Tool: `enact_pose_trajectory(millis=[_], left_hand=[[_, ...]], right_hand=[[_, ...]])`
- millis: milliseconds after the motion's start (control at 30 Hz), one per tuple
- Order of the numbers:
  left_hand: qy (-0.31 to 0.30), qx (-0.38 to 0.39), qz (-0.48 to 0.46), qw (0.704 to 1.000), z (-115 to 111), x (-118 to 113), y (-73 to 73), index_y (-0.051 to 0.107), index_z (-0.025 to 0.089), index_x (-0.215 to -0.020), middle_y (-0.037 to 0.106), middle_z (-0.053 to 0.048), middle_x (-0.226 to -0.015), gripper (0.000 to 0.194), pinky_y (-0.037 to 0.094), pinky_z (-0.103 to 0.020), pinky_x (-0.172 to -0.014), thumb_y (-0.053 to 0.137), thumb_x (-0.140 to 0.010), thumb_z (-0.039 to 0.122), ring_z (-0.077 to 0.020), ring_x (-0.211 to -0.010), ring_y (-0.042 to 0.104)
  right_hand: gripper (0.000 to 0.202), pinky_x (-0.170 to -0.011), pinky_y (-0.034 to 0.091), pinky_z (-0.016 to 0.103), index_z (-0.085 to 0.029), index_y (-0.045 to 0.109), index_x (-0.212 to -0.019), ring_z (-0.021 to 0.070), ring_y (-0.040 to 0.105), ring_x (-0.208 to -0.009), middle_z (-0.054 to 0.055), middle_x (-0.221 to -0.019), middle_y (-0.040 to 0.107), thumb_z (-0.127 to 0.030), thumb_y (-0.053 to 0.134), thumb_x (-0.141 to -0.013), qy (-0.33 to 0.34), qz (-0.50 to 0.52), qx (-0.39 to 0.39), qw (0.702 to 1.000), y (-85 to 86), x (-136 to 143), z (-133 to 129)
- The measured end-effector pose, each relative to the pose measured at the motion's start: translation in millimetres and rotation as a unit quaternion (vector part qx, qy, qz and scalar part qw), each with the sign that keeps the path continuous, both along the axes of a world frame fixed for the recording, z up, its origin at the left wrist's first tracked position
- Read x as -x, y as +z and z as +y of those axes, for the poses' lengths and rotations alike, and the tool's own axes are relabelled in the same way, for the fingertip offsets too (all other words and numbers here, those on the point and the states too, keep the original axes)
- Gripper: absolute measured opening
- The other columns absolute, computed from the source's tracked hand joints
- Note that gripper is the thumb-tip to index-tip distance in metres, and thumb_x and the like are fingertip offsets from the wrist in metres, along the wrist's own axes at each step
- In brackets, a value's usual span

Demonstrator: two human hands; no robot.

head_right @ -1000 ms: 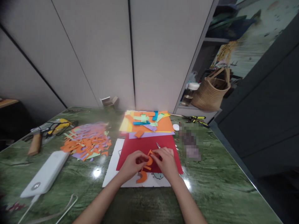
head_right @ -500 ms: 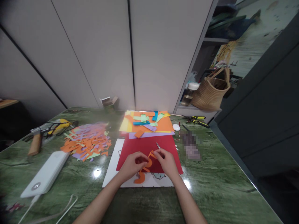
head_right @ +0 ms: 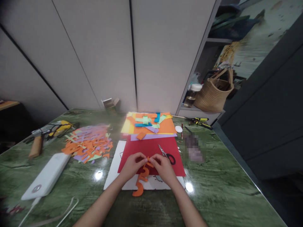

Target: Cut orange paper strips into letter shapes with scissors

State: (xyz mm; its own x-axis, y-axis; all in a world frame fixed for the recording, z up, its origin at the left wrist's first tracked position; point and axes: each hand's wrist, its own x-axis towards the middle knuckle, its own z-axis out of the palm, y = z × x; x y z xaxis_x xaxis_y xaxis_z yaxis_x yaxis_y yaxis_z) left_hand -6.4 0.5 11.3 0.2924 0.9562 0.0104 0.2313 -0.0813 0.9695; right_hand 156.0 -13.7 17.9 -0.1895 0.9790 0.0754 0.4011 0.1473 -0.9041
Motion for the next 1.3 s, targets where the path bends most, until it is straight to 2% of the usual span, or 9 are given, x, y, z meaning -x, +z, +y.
enact_pose_trajectory(millis=[167, 367, 667, 733, 867, 933, 1067, 1167, 1300], left_hand=[[-0.003, 0.014, -0.022, 1.000, 1.6, 0.6, -1.7, 0.057, 0.014, -0.070, 0.054, 0.000, -0.064, 0.022, 0.038, -0.020, -0.054, 0.050, -0.073, 0.035, -0.0106, -0.059, 0.049], [0.013, 0.023, -0.065, 0.998, 5.2, 3.0, -5.5, 0.056, 0.013, -0.067, 0.048, 0.001, -0.059, 0.027, 0.034, -0.020, -0.051, 0.050, -0.072, 0.038, -0.0087, -0.055, 0.042], [-0.011, 0.075, -0.093, 0.993, 5.5, 1.8, -4.5, 0.057, 0.012, -0.068, 0.050, 0.000, -0.058, 0.029, 0.037, -0.020, -0.051, 0.051, -0.071, 0.040, -0.0092, -0.054, 0.046], [0.011, 0.053, -0.069, 0.996, 4.0, 0.9, -2.7, 0.059, 0.012, -0.073, 0.055, -0.002, -0.065, 0.026, 0.040, -0.022, -0.056, 0.051, -0.073, 0.037, -0.0111, -0.059, 0.050], [0.113, -0.095, 0.012, 0.989, -3.4, -1.7, 6.7, 0.056, 0.018, -0.097, 0.056, -0.005, -0.097, 0.026, 0.041, -0.029, -0.075, 0.053, -0.072, 0.027, -0.0141, -0.080, 0.054], [0.097, -0.124, 0.025, 0.987, -6.9, -3.2, 10.9, 0.056, 0.020, -0.098, 0.056, -0.005, -0.097, 0.026, 0.040, -0.029, -0.080, 0.053, -0.073, 0.025, -0.0150, -0.086, 0.053], [0.030, -0.060, -0.033, 0.997, -7.4, -5.5, 9.6, 0.058, 0.019, -0.095, 0.059, -0.006, -0.096, 0.024, 0.042, -0.028, -0.080, 0.053, -0.074, 0.028, -0.0163, -0.089, 0.055], [0.009, 0.009, -0.105, 0.994, -3.7, -6.1, 4.6, 0.058, 0.017, -0.097, 0.060, -0.008, -0.100, 0.028, 0.043, -0.029, -0.080, 0.054, -0.072, 0.030, -0.0179, -0.091, 0.056], [0.002, 0.048, -0.156, 0.987, -0.7, -5.6, 3.9, 0.061, 0.014, -0.095, 0.061, -0.009, -0.099, 0.028, 0.042, -0.030, -0.083, 0.056, -0.072, 0.030, -0.0191, -0.093, 0.055]], right_hand=[[0.026, -0.062, 0.040, 0.024, -0.016, 0.059, -0.073, 0.0152, 0.053, -0.067, 0.002, -0.070, 0.060, -0.038, 0.046, -0.078, -0.019, 0.033, 0.011, 0.999, -1.3, -2.3, 1.9], [0.021, -0.061, 0.040, 0.024, -0.016, 0.059, -0.073, 0.0153, 0.052, -0.066, 0.001, -0.068, 0.058, -0.038, 0.055, -0.072, -0.007, 0.082, 0.038, 0.996, -0.7, -6.0, 3.6], [0.020, -0.057, 0.037, 0.022, -0.016, 0.060, -0.069, 0.0130, 0.050, -0.060, -0.001, -0.062, 0.057, -0.035, 0.059, -0.070, -0.035, 0.117, 0.056, 0.991, -3.8, -5.7, 5.2], [0.020, -0.055, 0.036, 0.022, -0.015, 0.059, -0.066, 0.0122, 0.049, -0.058, -0.001, -0.060, 0.056, -0.035, 0.060, -0.069, -0.046, 0.123, 0.054, 0.990, -5.9, -4.4, 5.1], [0.021, -0.055, 0.037, 0.023, -0.015, 0.056, -0.064, 0.0130, 0.049, -0.059, 0.000, -0.060, 0.055, -0.036, 0.059, -0.069, -0.091, 0.115, 0.019, 0.989, -8.9, 0.1, 3.6], [0.022, -0.056, 0.038, 0.024, -0.016, 0.055, -0.064, 0.0137, 0.050, -0.059, 0.000, -0.060, 0.056, -0.036, 0.059, -0.069, -0.111, 0.109, -0.002, 0.988, -9.2, 2.7, 2.2], [0.021, -0.055, 0.040, 0.024, -0.016, 0.055, -0.062, 0.0135, 0.050, -0.058, 0.001, -0.060, 0.055, -0.035, 0.059, -0.069, -0.101, 0.104, -0.020, 0.989, -8.4, 6.3, 0.1], [0.019, -0.055, 0.040, 0.024, -0.016, 0.054, -0.062, 0.0131, 0.050, -0.058, 0.000, -0.061, 0.054, -0.033, 0.061, -0.067, -0.089, 0.114, -0.020, 0.989, -8.5, 7.2, 0.1], [0.017, -0.056, 0.041, 0.024, -0.016, 0.055, -0.062, 0.0135, 0.051, -0.060, 0.000, -0.062, 0.055, -0.030, 0.064, -0.065, -0.075, 0.120, -0.012, 0.990, -10.5, 7.4, 0.6]])
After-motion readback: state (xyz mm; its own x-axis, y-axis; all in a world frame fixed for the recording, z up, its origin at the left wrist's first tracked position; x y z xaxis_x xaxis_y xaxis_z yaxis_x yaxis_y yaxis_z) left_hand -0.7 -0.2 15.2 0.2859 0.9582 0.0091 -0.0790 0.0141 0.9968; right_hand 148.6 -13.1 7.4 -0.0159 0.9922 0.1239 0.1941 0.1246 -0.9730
